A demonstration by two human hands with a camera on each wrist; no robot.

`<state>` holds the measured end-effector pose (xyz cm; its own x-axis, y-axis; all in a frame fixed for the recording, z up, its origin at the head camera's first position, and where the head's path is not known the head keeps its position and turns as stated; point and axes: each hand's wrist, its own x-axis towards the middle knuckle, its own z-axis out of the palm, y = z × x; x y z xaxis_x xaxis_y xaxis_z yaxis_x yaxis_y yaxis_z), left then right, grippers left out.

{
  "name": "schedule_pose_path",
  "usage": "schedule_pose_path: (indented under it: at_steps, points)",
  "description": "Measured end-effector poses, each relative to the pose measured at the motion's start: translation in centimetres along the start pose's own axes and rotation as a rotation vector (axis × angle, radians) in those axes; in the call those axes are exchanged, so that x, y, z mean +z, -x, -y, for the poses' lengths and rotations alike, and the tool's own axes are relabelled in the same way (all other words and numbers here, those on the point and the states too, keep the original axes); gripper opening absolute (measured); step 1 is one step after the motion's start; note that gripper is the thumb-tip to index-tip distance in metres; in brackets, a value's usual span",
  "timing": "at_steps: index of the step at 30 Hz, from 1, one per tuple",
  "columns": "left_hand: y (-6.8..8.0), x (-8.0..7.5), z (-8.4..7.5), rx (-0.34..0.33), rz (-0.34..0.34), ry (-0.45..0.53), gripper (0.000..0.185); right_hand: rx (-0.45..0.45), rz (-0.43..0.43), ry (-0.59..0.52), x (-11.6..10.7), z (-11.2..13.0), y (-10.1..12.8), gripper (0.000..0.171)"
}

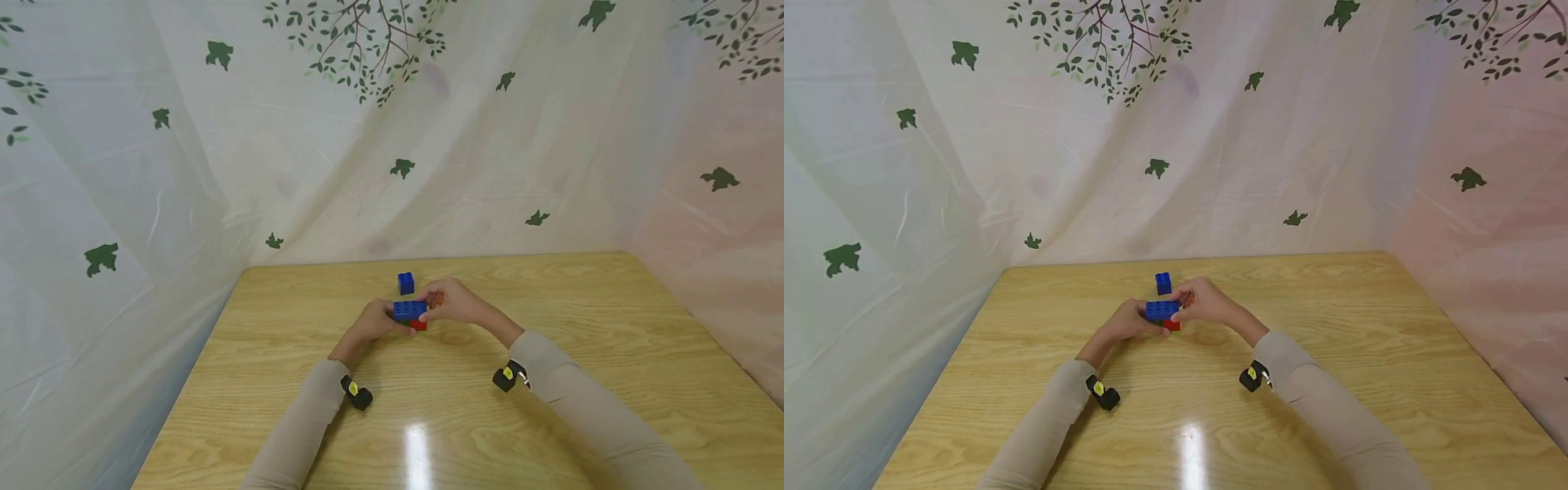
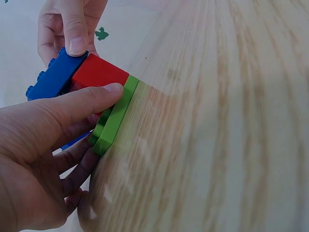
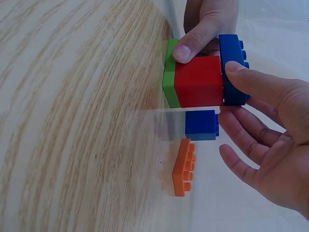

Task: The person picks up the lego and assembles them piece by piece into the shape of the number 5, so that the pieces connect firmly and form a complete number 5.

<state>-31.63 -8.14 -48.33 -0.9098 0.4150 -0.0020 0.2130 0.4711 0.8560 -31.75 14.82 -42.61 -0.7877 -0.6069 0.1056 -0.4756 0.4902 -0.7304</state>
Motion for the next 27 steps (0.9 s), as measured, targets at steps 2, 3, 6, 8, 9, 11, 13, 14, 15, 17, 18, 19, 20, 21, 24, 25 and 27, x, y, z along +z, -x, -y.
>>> schedule_pose_path:
  at_steps: [2, 3, 6, 8, 9, 11, 13, 14, 15, 17, 18, 19, 20, 21, 24, 25, 27]
  points:
    - [0.0, -0.01, -0.01, 0.002, 0.002, 0.0, 0.03, -0.004, 0.0, -0.002, 0.04, -0.04, -0.01, 0.031]
    - [0.0, -0.01, -0.01, 0.003, 0.003, -0.001, 0.03, -0.003, -0.002, -0.004, 0.06, -0.03, 0.0, 0.031]
    - [0.01, 0.01, -0.03, 0.001, 0.004, -0.005, 0.031, -0.001, -0.009, -0.011, 0.14, -0.07, 0.04, 0.031]
    - [0.03, 0.02, -0.06, -0.007, 0.003, -0.004, 0.032, 0.005, -0.013, -0.014, 0.16, -0.05, 0.08, 0.031]
    - [0.05, 0.03, -0.1, -0.012, 0.003, -0.002, 0.033, 0.006, -0.014, -0.016, 0.16, -0.06, 0.08, 0.031]
    - [0.07, 0.05, -0.17, -0.019, 0.003, 0.001, 0.034, 0.005, -0.015, -0.019, 0.18, -0.06, 0.09, 0.03]
    - [0.08, 0.03, -0.2, -0.022, 0.004, 0.007, 0.035, 0.003, -0.014, -0.02, 0.16, -0.01, 0.1, 0.03]
    - [0.08, 0.02, -0.2, -0.022, 0.005, 0.009, 0.035, 0.003, -0.014, -0.02, 0.15, 0.0, 0.12, 0.03]
    - [0.08, 0.02, -0.2, -0.021, 0.005, 0.008, 0.035, 0.003, -0.014, -0.021, 0.14, 0.0, 0.14, 0.03]
    - [0.08, 0.01, -0.17, -0.02, 0.005, 0.006, 0.035, 0.003, -0.012, -0.023, 0.14, -0.01, 0.17, 0.03]
    - [0.08, 0.02, -0.14, -0.02, 0.006, 0.006, 0.035, 0.004, -0.012, -0.025, 0.14, -0.01, 0.18, 0.03]
    - [0.08, 0.02, -0.14, -0.019, 0.006, 0.005, 0.035, 0.004, -0.011, -0.026, 0.14, -0.01, 0.19, 0.03]
    - [0.08, 0.03, -0.13, -0.019, 0.005, 0.005, 0.035, 0.004, -0.01, -0.027, 0.14, 0.0, 0.19, 0.03]
    - [0.09, 0.03, -0.13, -0.018, 0.005, 0.005, 0.035, 0.004, -0.01, -0.027, 0.14, 0.02, 0.18, 0.03]
    - [0.11, 0.05, -0.15, -0.018, 0.004, 0.006, 0.034, 0.004, -0.01, -0.023, 0.16, 0.06, 0.14, 0.029]
    - [0.12, 0.05, -0.17, -0.018, 0.003, 0.006, 0.034, 0.004, -0.011, -0.021, 0.17, 0.07, 0.12, 0.029]
    - [0.15, 0.04, -0.22, -0.016, 0.003, 0.003, 0.033, 0.006, -0.013, -0.018, 0.2, 0.03, 0.08, 0.03]
